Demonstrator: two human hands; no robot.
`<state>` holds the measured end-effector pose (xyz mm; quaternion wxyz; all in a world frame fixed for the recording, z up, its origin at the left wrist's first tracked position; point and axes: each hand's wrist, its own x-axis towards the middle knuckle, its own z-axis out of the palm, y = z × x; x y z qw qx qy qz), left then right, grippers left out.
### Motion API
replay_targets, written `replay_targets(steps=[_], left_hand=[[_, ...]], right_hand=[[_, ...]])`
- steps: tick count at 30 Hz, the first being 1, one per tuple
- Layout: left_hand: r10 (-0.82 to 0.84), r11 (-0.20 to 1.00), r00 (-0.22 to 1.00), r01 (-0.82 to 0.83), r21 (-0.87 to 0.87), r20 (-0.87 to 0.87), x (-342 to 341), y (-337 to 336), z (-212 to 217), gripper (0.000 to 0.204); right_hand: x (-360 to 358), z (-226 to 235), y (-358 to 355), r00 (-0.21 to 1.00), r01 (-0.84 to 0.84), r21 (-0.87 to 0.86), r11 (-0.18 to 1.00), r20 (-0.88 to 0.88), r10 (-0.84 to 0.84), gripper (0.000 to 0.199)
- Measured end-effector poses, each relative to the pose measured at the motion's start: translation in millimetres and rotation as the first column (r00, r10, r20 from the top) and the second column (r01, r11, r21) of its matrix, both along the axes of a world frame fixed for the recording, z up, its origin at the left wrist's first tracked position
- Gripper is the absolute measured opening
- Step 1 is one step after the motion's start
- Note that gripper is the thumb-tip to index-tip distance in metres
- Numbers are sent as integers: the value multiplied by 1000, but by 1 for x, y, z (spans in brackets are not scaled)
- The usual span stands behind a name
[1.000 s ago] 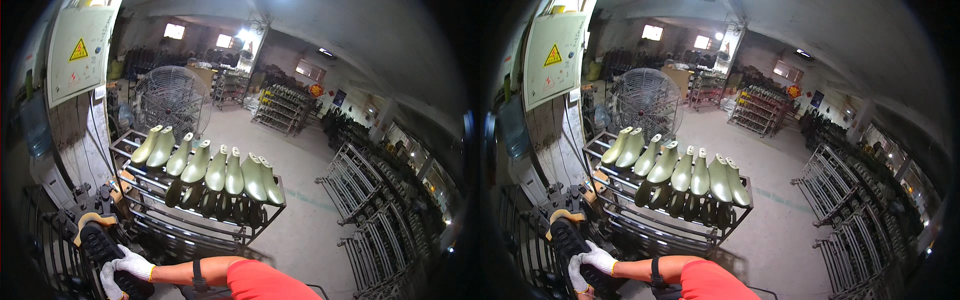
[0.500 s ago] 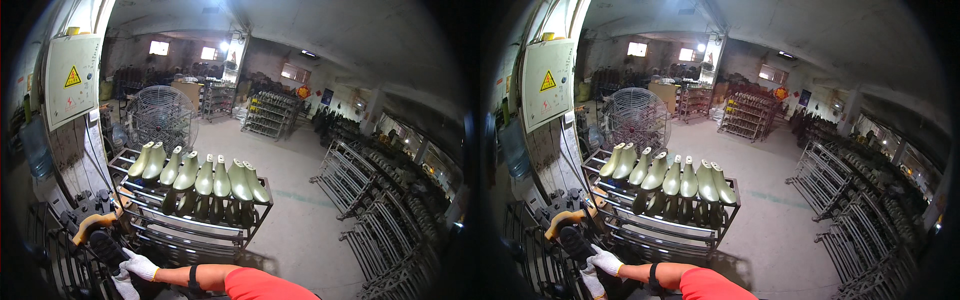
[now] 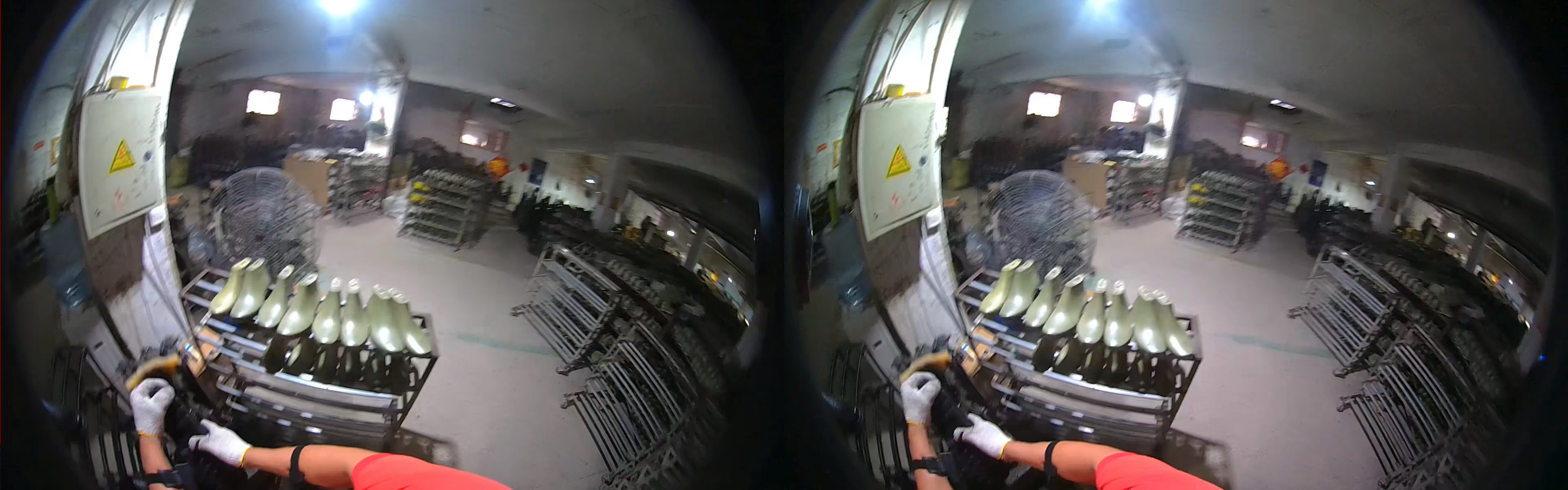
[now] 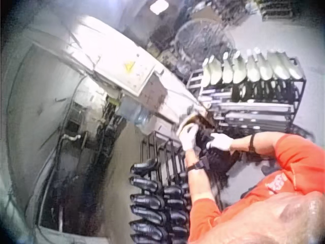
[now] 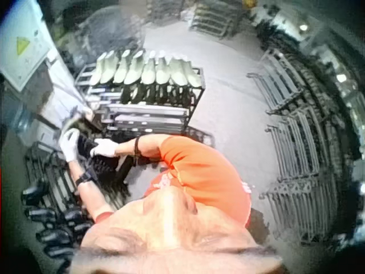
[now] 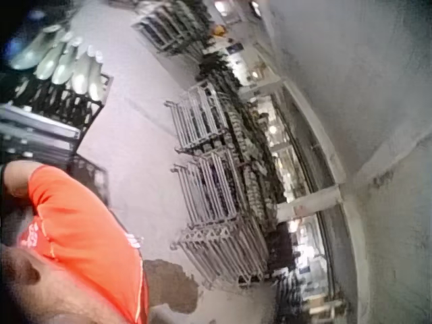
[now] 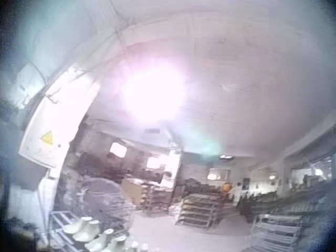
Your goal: Using a lasting machine to attach shoe uppers to lasts in a manufacturing setting.
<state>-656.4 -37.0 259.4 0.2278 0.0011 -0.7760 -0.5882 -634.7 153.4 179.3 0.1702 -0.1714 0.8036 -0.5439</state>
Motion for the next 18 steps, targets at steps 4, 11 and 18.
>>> replay_targets(steps=[4,11,18], left_hand=[[171,976,973,-188,-106,-153,46,42,26,6],[257,948,918,-301,-106,-303,-4,76,43,12],[388,838,835,-496,-228,-390,57,45,9,15]], right_hand=[[8,18,13,990,-90,-83,992,99,98,48],[-38,-4,42,1000,-16,-179,984,8,18,80],[2,15,4,960,-230,88,969,183,211,67]])
